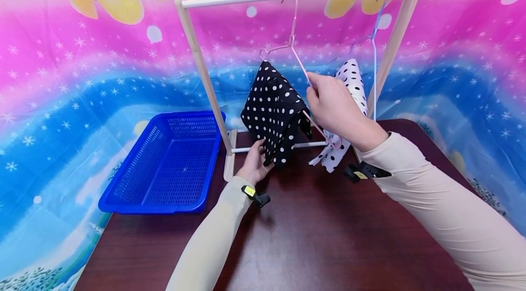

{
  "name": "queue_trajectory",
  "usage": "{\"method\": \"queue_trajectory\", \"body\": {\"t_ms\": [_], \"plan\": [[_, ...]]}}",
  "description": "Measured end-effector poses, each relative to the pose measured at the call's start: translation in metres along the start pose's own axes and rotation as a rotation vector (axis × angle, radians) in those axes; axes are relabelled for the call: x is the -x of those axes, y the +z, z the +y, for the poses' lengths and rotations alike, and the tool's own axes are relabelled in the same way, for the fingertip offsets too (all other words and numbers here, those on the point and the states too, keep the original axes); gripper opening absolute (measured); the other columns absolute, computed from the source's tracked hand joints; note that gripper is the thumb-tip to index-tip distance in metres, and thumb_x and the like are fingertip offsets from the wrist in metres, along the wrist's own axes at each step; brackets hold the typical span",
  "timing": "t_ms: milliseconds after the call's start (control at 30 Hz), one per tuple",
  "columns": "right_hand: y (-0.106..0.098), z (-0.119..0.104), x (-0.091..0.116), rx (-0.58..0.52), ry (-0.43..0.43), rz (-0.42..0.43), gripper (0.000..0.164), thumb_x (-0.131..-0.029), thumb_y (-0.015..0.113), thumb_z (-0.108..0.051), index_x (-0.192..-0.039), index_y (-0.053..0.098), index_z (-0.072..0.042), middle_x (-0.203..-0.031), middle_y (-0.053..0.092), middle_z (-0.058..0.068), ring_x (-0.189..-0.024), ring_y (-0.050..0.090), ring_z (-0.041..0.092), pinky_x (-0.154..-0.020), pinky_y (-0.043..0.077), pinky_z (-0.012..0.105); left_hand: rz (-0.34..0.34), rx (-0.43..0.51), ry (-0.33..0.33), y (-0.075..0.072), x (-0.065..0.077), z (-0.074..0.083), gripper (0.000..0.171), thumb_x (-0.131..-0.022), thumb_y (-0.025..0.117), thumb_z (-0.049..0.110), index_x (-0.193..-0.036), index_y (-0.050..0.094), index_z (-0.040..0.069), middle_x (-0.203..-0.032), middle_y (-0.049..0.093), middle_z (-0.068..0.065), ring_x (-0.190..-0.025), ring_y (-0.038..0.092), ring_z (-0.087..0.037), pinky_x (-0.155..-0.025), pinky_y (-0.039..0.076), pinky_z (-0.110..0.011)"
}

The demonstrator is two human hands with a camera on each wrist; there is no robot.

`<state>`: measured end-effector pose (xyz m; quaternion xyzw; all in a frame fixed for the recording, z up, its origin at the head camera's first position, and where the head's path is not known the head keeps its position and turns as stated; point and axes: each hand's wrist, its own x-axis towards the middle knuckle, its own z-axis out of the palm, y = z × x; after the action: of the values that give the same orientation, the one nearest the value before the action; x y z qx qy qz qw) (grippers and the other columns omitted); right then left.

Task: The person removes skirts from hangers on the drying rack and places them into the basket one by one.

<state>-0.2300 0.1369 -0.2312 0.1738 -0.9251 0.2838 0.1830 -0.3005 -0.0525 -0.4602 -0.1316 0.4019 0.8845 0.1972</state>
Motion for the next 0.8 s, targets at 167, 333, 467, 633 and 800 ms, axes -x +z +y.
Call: {"method": "queue_trajectory", "body": {"t_ms": [167, 333, 467, 633, 800], "plan": [[0.0, 0.0, 0.0, 0.01, 0.003, 0.008, 0.041, -0.102, 0.039, -0.008, -0.137, 0.059, -0.001, -0.061, 0.043, 0.005, -0.046, 0.041, 0.019, -0.043, 0.033, 0.029, 0.01, 0.059, 0.007, 0.002, 0.001, 0.001, 0.023, -0.101, 0.053, 0.036, -0.093, 0.059, 0.015, -0.078, 0.07, 0.005, -0.07, 0.064, -0.008, -0.07, 0.051, -0.024], [0.0, 0.001, -0.001, 0.015, 0.004, 0.014, 0.04, -0.103, 0.039, -0.008, -0.136, 0.059, -0.001, -0.061, 0.043, 0.005, -0.046, 0.041, 0.019, -0.043, 0.033, 0.03, 0.028, 0.081, 0.021, 0.002, 0.003, 0.003, 0.022, -0.101, 0.056, 0.036, -0.094, 0.061, 0.016, -0.085, 0.071, 0.005, -0.077, 0.066, -0.008, -0.073, 0.052, -0.024], [-0.001, 0.001, -0.001, 0.014, 0.004, 0.013, 0.041, -0.103, 0.039, -0.008, -0.137, 0.059, -0.001, -0.06, 0.043, 0.005, -0.045, 0.04, 0.019, -0.042, 0.032, 0.029, 0.04, 0.089, 0.033, 0.0, 0.005, 0.006, 0.022, -0.101, 0.057, 0.035, -0.1, 0.061, 0.014, -0.089, 0.071, 0.005, -0.081, 0.067, -0.008, -0.076, 0.051, -0.023], [-0.003, 0.002, 0.0, 0.015, 0.015, 0.003, 0.041, -0.103, 0.039, -0.009, -0.139, 0.057, -0.001, -0.062, 0.044, 0.006, -0.046, 0.041, 0.018, -0.043, 0.034, 0.029, 0.072, 0.11, 0.052, -0.003, 0.01, 0.01, 0.02, -0.101, 0.06, 0.032, -0.103, 0.061, 0.012, -0.088, 0.072, 0.006, -0.08, 0.069, -0.007, -0.076, 0.051, -0.022], [-0.006, 0.005, 0.001, 0.024, 0.025, 0.004, 0.04, -0.103, 0.04, -0.009, -0.138, 0.058, -0.002, -0.063, 0.046, 0.007, -0.047, 0.042, 0.019, -0.044, 0.035, 0.031, 0.076, 0.11, 0.081, -0.004, 0.015, 0.015, 0.016, -0.101, 0.062, 0.028, -0.102, 0.061, 0.012, -0.087, 0.074, 0.006, -0.078, 0.07, -0.006, -0.076, 0.053, -0.021]]}}
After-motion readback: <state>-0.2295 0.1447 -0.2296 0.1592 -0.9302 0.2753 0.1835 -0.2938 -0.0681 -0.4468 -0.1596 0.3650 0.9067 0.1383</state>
